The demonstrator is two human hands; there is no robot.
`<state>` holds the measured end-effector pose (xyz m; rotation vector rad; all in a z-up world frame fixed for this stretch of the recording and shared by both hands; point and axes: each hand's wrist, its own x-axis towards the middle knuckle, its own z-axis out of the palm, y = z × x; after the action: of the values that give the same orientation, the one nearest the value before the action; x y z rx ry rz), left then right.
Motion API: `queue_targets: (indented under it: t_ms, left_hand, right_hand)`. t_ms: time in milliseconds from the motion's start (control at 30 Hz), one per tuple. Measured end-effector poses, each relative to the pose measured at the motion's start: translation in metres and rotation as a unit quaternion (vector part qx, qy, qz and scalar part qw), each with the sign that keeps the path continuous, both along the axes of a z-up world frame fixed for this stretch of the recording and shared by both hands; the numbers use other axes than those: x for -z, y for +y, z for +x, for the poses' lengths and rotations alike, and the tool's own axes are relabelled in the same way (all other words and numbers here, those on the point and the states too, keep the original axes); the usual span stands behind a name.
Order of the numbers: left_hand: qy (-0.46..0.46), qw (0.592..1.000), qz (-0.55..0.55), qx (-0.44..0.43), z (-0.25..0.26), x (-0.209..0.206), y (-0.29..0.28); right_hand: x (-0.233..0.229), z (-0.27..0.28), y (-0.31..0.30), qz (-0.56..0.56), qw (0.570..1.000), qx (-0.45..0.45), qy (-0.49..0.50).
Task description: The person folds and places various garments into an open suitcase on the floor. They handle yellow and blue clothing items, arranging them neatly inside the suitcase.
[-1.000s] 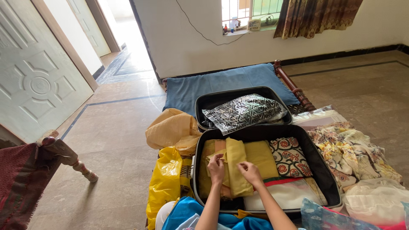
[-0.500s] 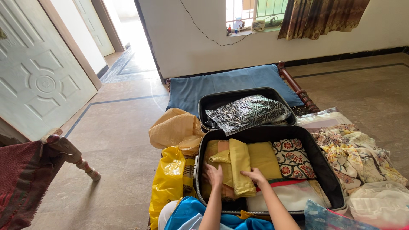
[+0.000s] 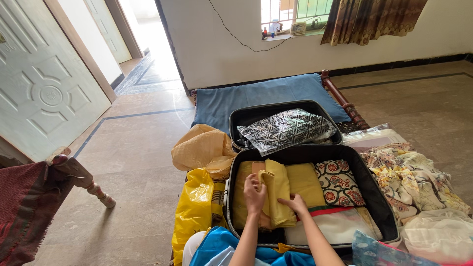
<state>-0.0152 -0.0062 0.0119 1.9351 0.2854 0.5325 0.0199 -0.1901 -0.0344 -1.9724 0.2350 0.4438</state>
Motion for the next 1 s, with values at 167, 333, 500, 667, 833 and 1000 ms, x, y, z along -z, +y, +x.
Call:
queue_targets:
  t_ms: [167,333,500,667,833,1000]
  left_hand:
    - [-0.032,0.977,-0.047,0.207,-0.011,-0.008,-0.016]
    - [-0.018,0.968,-0.049,0.245,0.003,0.025,-0.023]
    - [0.050,0.995,0.053,0.070,0.013,0.055,-0.008]
    - [0.165,0.981,-0.041,0.091,0.014,0.063,-0.008]
    - [0.107,0.986,0.030,0.122,0.013,0.063,-0.015]
    - [0.078,0.986,0.082,0.125,0.011,0.058,-0.025]
  right_hand:
    - [0.001,0.002,0.000,0.098,0.995,0.007,0.016]
    - [0.014,0.007,-0.007,0.162,0.985,0.048,0.024]
    - [0.022,0.009,-0.007,0.171,0.982,0.081,-0.011]
    - [0.010,0.005,-0.007,0.195,0.969,0.132,0.069]
    - [0.002,0.001,-0.001,-0.109,0.968,0.143,-0.176]
    - [0.008,-0.005,0.014,-0.133,0.964,0.060,-0.224]
